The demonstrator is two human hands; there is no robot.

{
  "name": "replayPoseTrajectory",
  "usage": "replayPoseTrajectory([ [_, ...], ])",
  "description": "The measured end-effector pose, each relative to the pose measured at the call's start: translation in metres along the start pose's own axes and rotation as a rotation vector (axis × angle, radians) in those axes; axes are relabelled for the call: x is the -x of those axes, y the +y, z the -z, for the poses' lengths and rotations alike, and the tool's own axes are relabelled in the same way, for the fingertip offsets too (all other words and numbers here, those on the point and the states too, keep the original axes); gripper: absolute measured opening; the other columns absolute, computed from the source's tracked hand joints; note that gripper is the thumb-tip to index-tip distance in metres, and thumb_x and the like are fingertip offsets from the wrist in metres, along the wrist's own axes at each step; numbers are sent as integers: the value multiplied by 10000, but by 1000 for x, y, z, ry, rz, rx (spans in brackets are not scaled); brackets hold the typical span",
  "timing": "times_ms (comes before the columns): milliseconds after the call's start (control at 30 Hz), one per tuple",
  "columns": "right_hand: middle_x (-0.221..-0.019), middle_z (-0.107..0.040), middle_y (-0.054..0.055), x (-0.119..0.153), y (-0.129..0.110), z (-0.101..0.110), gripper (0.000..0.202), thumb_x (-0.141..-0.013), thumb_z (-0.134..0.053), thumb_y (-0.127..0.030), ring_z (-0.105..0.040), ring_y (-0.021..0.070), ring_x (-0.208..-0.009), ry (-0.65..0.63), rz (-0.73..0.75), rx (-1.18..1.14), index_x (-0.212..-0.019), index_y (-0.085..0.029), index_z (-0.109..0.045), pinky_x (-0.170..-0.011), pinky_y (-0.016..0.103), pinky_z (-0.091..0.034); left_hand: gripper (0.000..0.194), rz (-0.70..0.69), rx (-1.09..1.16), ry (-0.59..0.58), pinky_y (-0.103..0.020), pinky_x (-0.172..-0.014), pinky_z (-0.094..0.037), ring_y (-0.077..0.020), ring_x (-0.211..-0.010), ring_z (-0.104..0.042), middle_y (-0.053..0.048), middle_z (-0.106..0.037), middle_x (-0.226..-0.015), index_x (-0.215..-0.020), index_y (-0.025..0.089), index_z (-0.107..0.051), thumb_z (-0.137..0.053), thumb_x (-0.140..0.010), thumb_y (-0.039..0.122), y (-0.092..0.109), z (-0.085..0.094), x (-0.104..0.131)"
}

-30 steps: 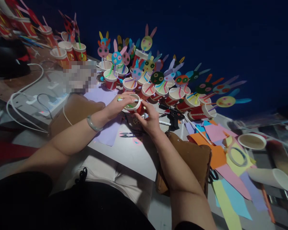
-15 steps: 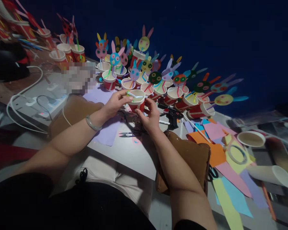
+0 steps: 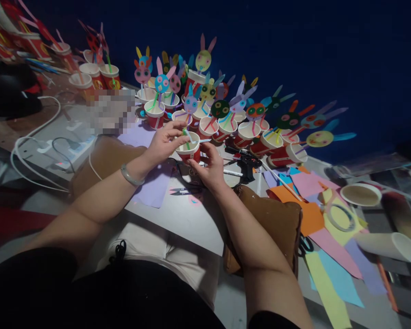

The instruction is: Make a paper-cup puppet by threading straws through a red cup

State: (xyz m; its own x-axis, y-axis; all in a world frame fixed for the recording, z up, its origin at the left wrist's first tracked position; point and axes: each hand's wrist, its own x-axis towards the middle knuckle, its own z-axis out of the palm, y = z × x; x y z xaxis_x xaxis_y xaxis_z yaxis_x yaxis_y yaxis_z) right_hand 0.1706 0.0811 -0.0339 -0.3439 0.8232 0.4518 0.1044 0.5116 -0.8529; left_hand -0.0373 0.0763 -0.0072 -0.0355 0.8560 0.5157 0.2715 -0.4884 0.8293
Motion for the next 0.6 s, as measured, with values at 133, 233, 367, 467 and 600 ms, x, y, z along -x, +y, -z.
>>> replayPoseTrajectory([
  [133,-1189,-684,79,1,-3,-1,653,-679,-930,-565,-706,253,-1064,-3,-11,19,-1186,-276,-638,-840,394,-665,277,82,14,-49,-405,-1098,-507,-244,-1189,-700,-131,-744,-1243,-901,169,-825,-796,-849,440,1,0,-1],
  [233,-1176,-684,82,1,-6,-2,653,-678,-933,-553,-712,255,-1046,-33,-45,6,-1187,-264,-643,-797,383,-667,314,143,51,-78,-407,-1077,-512,-252,-1144,-714,-131,-763,-1157,-874,153,-824,-791,-837,462,3,-1,0],
  [367,-1200,-693,89,-1,-7,0,668,-671,-942,-539,-719,272,-1082,-28,-66,-36,-1194,-264,-630,-805,386,-665,467,157,198,-79,-410,-1060,-519,-247,-1096,-712,-102,-761,-1057,-900,147,-775,-741,-851,610,7,-4,2],
  [467,-1192,-699,80,-4,-3,3,649,-693,-932,-525,-714,268,-1108,44,-13,-57,-1202,-281,-611,-848,397,-659,658,188,369,-71,-427,-1044,-540,-265,-1147,-704,-112,-739,-1177,-1145,169,-692,-691,-832,748,7,-5,1],
  [600,-1194,-679,72,-5,1,6,594,-761,-880,-528,-698,253,-1130,148,86,-58,-1223,-300,-585,-876,403,-654,830,117,436,-113,-503,-1144,-489,-332,-1372,-615,-138,-618,-1458,-1385,253,-547,-728,-776,787,0,-7,0],
])
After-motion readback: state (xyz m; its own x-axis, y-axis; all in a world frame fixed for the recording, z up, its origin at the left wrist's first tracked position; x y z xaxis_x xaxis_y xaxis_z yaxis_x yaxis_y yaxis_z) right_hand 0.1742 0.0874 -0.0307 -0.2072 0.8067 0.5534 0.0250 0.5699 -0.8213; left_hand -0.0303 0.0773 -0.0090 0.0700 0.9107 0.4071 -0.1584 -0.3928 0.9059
